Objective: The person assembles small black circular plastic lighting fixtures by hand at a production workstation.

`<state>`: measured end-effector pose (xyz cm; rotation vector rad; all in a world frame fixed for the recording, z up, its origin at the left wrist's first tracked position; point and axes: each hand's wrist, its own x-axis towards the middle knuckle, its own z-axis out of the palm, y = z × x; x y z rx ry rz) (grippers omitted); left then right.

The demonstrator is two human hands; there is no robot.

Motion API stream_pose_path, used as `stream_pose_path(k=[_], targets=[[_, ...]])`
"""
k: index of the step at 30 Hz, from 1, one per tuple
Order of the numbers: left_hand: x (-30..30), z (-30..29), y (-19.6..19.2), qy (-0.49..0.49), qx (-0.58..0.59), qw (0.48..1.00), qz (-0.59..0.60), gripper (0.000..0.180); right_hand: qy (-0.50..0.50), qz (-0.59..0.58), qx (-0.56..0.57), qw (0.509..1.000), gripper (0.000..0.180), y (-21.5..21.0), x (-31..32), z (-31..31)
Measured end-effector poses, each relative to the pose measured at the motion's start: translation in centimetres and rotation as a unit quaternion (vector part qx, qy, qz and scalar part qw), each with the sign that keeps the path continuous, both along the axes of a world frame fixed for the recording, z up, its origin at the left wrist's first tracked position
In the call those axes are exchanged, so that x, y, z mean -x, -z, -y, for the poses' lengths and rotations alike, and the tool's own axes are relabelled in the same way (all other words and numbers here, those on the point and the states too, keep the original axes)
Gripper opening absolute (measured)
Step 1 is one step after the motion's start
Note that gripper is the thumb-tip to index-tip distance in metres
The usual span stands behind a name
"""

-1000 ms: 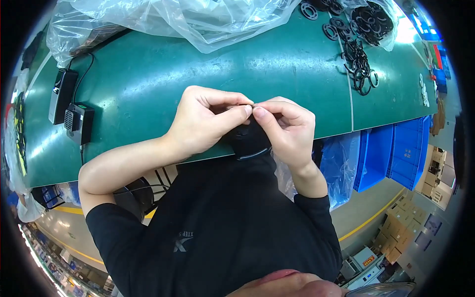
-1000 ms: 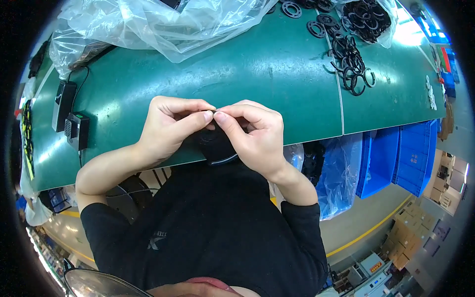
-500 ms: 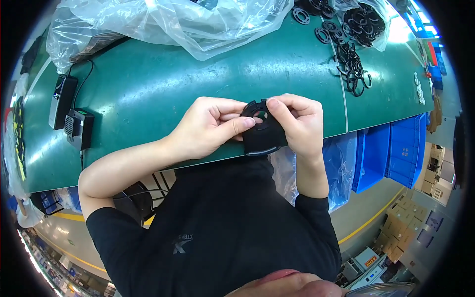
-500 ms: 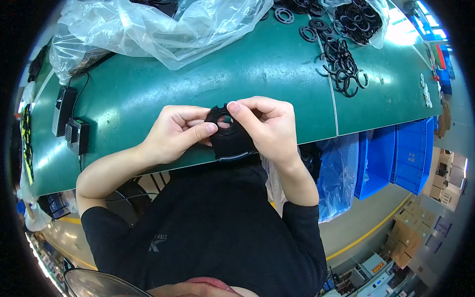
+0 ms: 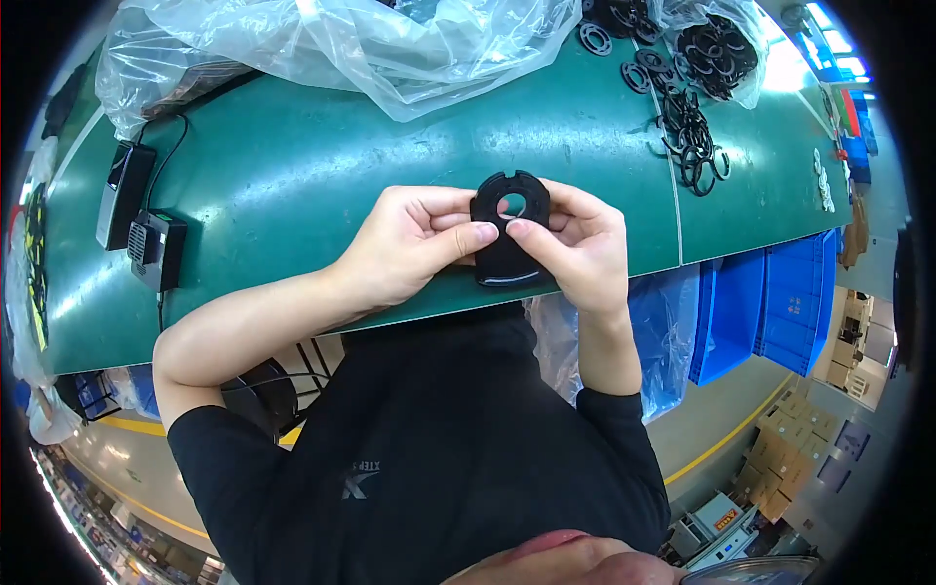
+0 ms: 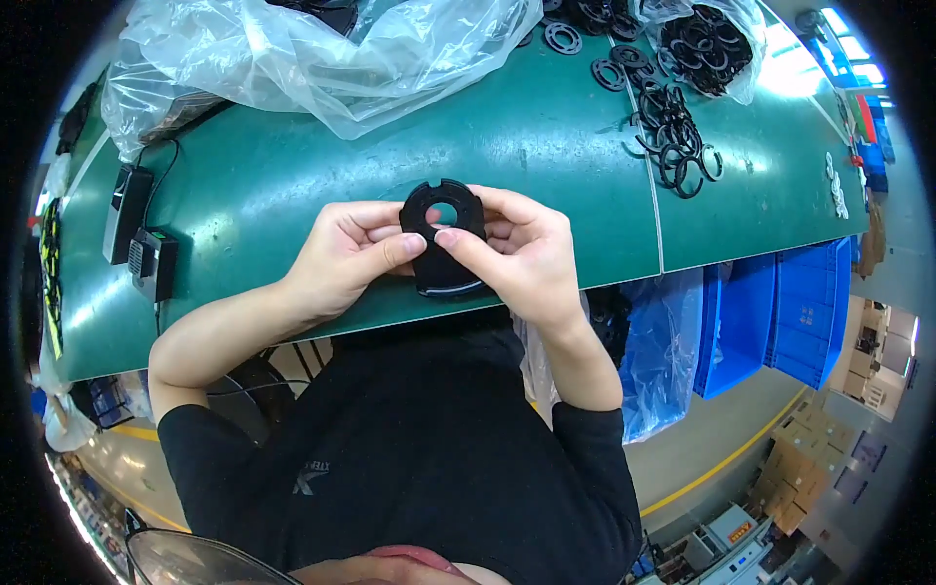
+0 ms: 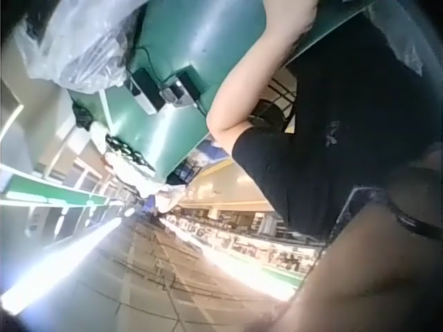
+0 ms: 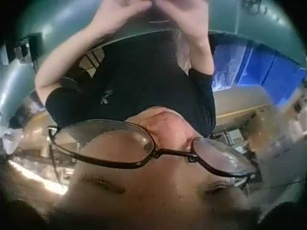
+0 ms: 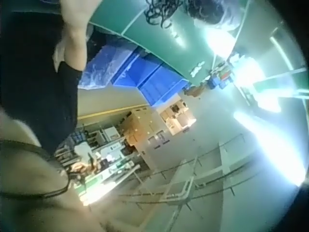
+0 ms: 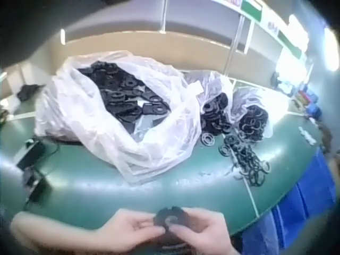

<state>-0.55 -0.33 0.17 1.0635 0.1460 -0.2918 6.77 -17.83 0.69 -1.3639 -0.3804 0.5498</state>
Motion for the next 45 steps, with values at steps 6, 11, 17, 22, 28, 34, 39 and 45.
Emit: stream_pose_path(k=[6,11,17,22,28,34,39,45], targets=[[-0.1,0.0,-0.5,0.020,-0.012,1.000,-0.014,0.028,0.094,0.101,0.039,0.990,0.031,0.0,-0.9,0.0],[0.0,0.0,-0.3,0.007,-0.024,1.000,-0.011,0.028,0.071,0.137,0.072,0.985,0.033,0.4,-0.8,-0.2],[-0.2,0.0,0.0,0.018,0.000,1.000,0.000,0.031,-0.024,-0.037,0.007,0.999,0.032,-0.5,-0.3,0.2],[0.0,0.2,-0.2,0.032,0.002,0.999,0.015,0.026,0.005,0.044,0.069,0.997,0.016,-0.4,-1.5,0.5],[0.3,0.2,0.1,0.052,-0.012,0.999,-0.003,0.029,0.030,0.049,0.066,0.996,0.014,0.2,-0.1,0.8],[0.5,0.3,0.4,0.071,0.013,0.997,0.010,0.034,0.001,-0.035,-0.023,0.999,0.017,0.7,1.4,2.9],[0.1,0.4,-0.1,0.077,0.044,0.996,-0.023,0.051,-0.009,-0.007,-0.049,0.999,0.014,1.7,3.0,8.4],[0.1,-0.3,-0.1,0.057,-0.006,0.998,-0.011,0.044,0.107,-0.098,0.131,0.981,0.017,12.8,3.7,19.1]])
